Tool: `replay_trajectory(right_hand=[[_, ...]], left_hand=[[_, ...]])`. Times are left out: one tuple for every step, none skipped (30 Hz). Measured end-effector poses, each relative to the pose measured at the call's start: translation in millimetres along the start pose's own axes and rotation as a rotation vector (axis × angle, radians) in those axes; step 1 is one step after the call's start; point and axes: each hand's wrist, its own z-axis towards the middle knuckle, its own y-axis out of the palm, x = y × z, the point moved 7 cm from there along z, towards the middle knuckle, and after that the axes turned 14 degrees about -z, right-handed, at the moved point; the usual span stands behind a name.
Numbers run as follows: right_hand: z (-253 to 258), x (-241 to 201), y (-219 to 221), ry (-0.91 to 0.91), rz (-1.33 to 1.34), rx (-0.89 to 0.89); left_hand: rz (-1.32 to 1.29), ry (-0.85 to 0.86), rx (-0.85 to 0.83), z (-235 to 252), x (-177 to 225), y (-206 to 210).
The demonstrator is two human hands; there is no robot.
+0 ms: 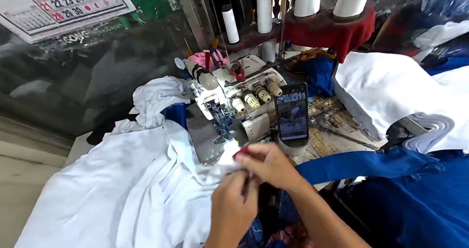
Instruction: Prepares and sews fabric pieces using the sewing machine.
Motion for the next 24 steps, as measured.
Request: replay_trajectory(right_hand=[[4, 6, -10, 0.055, -0.012, 0.146], [5, 11, -13, 0.092, -0.028, 0.223], [3, 15, -12, 0.109, -0.042, 0.243], [-1, 18, -9, 0.113, -0.043, 0.227], [-9, 22, -5, 0.12, -0.035, 0.196], [-17, 27, -2, 0.136, 0.002, 0.168], [-23, 28, 0, 0.134, 0.06, 0.145], [-28, 26, 2, 0.112, 0.107, 0.125], [-33, 21, 4, 0.068, 0.125, 0.103], [-35, 13, 6, 0.015, 0.118, 0.083], [-36, 5, 7, -0.042, 0.095, 0.056], [-37, -4, 7, -0.099, 0.066, 0.032], [-39, -11, 5, -0.145, 0.033, 0.012], [-43, -16, 3, -0.18, 0.008, -0.005], [-46, -19, 0, -0.201, -0.018, -0.027], [-50, -21, -3, -0.214, -0.042, -0.053], [-53, -21, -5, -0.221, -0.065, -0.072], [-56, -19, -6, -0.223, -0.083, -0.08], [-57, -18, -7, -0.224, -0.1, -0.086], [-58, -16, -8, -0.227, -0.119, -0.091], [-59, -16, -8, -0.229, -0.132, -0.094], [-60, -15, -7, -0.231, -0.134, -0.095], [-60, -15, -7, -0.231, -0.127, -0.095], [-60, -13, -6, -0.227, -0.107, -0.095]], left_hand=[[-0.044, 0.008, -0.104, 2, 2, 12], [-0.079, 0.009, -0.198, 2, 3, 14], [-0.12, 0.003, -0.268, 1, 3, 5], [-0.166, -0.024, -0.317, -3, 0, -10], [-0.217, -0.069, -0.344, -9, -2, -27], [-0.265, -0.106, -0.336, -15, -6, -43], [-0.314, -0.117, -0.289, -18, -9, -55], [-0.363, -0.1, -0.214, -20, -9, -61], [-0.403, -0.06, -0.123, -20, -6, -62], [-0.426, -0.003, -0.04, -17, -3, -59], [-0.426, 0.056, 0.011, -14, 1, -53], [-0.405, 0.107, 0.024, -10, 4, -45], [-0.378, 0.143, 0.007, -6, 6, -37], [-0.353, 0.163, -0.023, -4, 8, -31], [-0.337, 0.177, -0.055, -3, 9, -27], [-0.328, 0.186, -0.075, -3, 9, -25], [-0.321, 0.187, -0.085, -3, 8, -25], [-0.325, 0.19, -0.082, -4, 7, -26], [-0.329, 0.189, -0.072, -5, 5, -27], [-0.33, 0.185, -0.063, -6, 4, -29], [-0.323, 0.18, -0.064, -7, 4, -30], [-0.316, 0.175, -0.072, -8, 3, -32], [-0.311, 0.174, -0.08, -9, 3, -33], [-0.306, 0.173, -0.087, -11, 2, -34]])
